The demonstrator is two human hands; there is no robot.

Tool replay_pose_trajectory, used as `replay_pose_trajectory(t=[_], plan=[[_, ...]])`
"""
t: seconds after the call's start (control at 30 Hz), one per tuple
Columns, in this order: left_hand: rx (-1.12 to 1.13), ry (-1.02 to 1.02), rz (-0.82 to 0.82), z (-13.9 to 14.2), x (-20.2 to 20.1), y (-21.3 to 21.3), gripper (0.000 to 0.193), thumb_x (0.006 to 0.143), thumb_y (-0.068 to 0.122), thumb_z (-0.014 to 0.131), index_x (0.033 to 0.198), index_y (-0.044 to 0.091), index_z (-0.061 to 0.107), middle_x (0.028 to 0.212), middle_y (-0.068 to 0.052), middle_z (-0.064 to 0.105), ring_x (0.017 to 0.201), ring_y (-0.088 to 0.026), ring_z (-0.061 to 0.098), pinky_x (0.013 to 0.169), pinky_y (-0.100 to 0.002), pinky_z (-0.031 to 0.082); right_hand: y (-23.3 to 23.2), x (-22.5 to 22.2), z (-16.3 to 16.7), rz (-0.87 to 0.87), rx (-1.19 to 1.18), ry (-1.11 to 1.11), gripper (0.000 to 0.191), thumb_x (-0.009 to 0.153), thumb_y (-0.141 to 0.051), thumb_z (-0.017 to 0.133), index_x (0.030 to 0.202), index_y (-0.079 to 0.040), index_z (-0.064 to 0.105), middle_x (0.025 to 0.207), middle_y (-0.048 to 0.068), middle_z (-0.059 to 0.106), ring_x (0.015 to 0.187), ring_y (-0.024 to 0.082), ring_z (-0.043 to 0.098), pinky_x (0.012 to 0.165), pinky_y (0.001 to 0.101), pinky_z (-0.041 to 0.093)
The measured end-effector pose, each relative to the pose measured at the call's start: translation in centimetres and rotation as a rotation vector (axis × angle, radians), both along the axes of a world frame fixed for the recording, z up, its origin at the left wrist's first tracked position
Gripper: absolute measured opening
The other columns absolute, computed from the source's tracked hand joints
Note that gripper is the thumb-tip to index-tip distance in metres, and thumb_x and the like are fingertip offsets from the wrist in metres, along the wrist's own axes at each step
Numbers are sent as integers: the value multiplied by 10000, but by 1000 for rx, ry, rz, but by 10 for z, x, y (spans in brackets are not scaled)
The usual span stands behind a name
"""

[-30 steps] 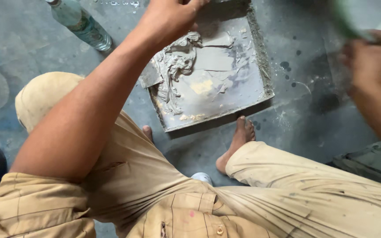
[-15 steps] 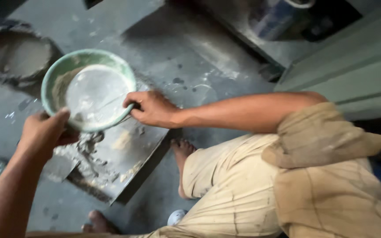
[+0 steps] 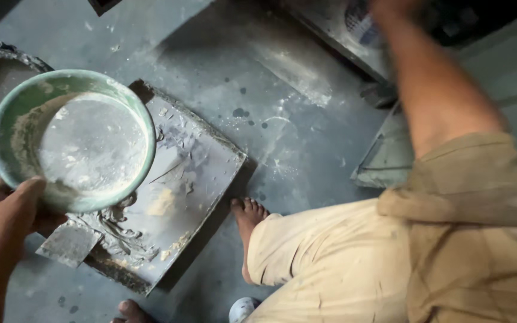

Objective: The person mixes a grey paste on a metal tray using a trowel. They then scoop a white powder from a bucket into a bowl and pour it onto the tray, mixing the powder into the paste by hand.

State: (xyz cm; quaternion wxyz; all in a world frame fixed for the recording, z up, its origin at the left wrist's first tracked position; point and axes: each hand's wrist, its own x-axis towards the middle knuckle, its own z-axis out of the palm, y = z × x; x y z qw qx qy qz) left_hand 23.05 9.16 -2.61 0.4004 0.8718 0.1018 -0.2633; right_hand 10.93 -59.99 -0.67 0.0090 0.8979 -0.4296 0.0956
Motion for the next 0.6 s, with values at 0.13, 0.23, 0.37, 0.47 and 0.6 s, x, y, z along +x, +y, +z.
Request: replay_pose_trajectory(t=[0.13, 0.23, 0.37, 0.47, 0.6], plan=[[-27, -40, 38, -10, -6, 13, 397, 1080, 175, 539, 1326, -136, 552, 1035, -306, 681, 767, -385, 701, 691, -458, 619, -66, -38, 3, -158, 19, 88, 421, 845, -331, 845, 1153, -68, 730, 1036, 169, 743, 936, 325, 710, 822, 459, 559], [-87, -56, 27, -8, -7, 17, 402, 1039, 182, 542, 1313, -112, 541, 1004, -286, 688, 748, -344, 722, 659, -437, 630, -96, -54, -3, -143, -17, 125, 438, 830, -361, 854, 1131, -64, 739, 1020, 170, 745, 918, 325, 712, 816, 458, 560], [-7, -139, 29, 22, -9, 8, 396, 1040, 187, 617, 1292, -119, 612, 1009, -268, 697, 760, -348, 716, 680, -447, 622, -112, -57, -15, -7, -76, 168, 464, 811, -401, 866, 1102, -59, 751, 999, 172, 748, 894, 324, 714, 807, 456, 560], [-68, -269, -76, 61, -8, 10, 344, 1042, 181, 624, 1225, -108, 667, 994, -233, 719, 788, -295, 722, 703, -423, 608, -88, -38, -30, 137, -45, 212, 486, 796, -431, 875, 1080, -55, 760, 983, 173, 751, 876, 324, 716, 801, 455, 560], [-236, -334, -70, 78, -6, 15, 280, 1024, 245, 576, 1064, -9, 686, 935, -162, 737, 778, -225, 779, 712, -370, 640, 14, 14, -98, 288, 31, 287, 517, 776, -471, 887, 1051, -49, 772, 962, 175, 754, 852, 323, 718, 793, 454, 560]])
